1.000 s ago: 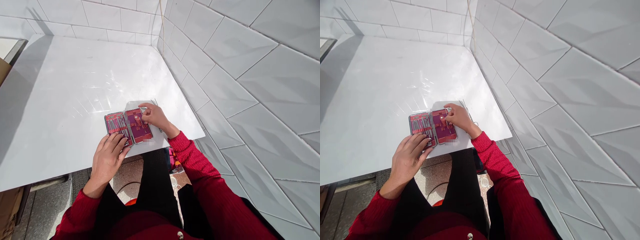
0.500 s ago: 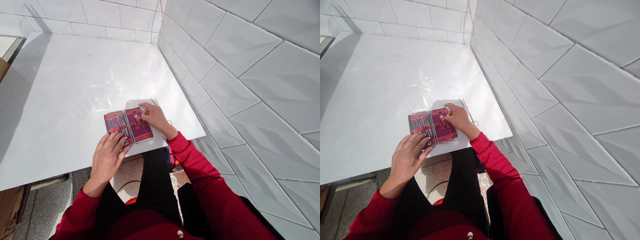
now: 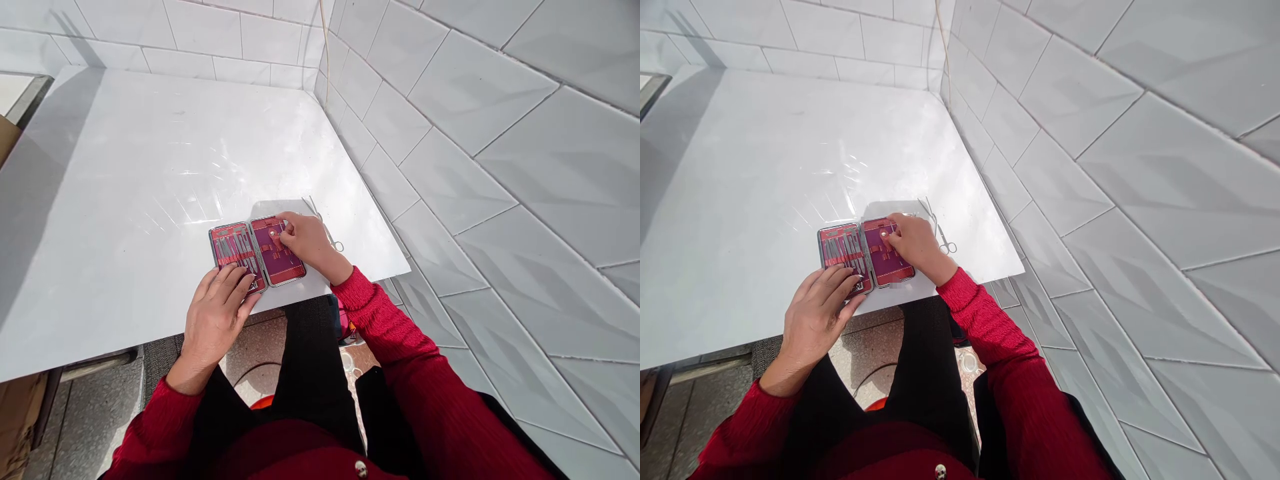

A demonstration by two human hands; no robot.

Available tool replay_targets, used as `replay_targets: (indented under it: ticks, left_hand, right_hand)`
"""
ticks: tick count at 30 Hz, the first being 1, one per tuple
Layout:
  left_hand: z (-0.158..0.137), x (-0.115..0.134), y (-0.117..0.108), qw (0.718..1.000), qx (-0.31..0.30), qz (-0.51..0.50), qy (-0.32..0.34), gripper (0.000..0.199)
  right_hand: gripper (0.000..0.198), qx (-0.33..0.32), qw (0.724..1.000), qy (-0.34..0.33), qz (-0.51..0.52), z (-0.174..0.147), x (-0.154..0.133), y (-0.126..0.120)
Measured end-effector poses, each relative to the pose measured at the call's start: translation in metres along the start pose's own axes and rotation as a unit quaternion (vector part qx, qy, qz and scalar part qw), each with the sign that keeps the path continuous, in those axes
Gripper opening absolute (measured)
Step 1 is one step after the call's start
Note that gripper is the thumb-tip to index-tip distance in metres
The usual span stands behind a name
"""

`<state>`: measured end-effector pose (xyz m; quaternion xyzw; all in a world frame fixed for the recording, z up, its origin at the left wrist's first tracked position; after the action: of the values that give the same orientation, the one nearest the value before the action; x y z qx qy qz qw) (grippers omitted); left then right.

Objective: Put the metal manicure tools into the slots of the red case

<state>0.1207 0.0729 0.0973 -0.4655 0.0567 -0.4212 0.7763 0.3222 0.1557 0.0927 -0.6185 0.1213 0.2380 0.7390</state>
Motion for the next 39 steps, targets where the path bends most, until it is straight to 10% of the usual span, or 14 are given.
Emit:
replay_targets:
  ticks: [22,30,39]
  left_hand:
    - [0.000,-0.003,0.001,1.000,0.001,-0.003,0.009,0.028]
    - [0.001,-0.003,0.001,1.000,0.011,0.002,0.012,0.030]
    - [0.002,0.000,-0.003,1.000,0.016,0.006,0.017,0.030]
  right_hand:
    - [0.023,0.039,0.993,-0.033,-0.107,-0.017,-0.023,0.003]
    - [0.014,0.164,0.981,0.053,-0.090,-0.074,0.034,-0.042]
    - [0.012,0.163,0.977,0.118,-0.076,-0.100,0.067,-0.035]
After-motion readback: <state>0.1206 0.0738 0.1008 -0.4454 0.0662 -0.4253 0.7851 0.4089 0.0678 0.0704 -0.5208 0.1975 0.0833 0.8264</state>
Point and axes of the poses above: each hand's wrist, its own z-axis towards the middle knuckle, its own y-axis out of the palm, x = y × z, the point moved 10 cm from there along z, towards the middle knuckle, and after that the axes turned 14 degrees about -y, right-handed, at the moved point
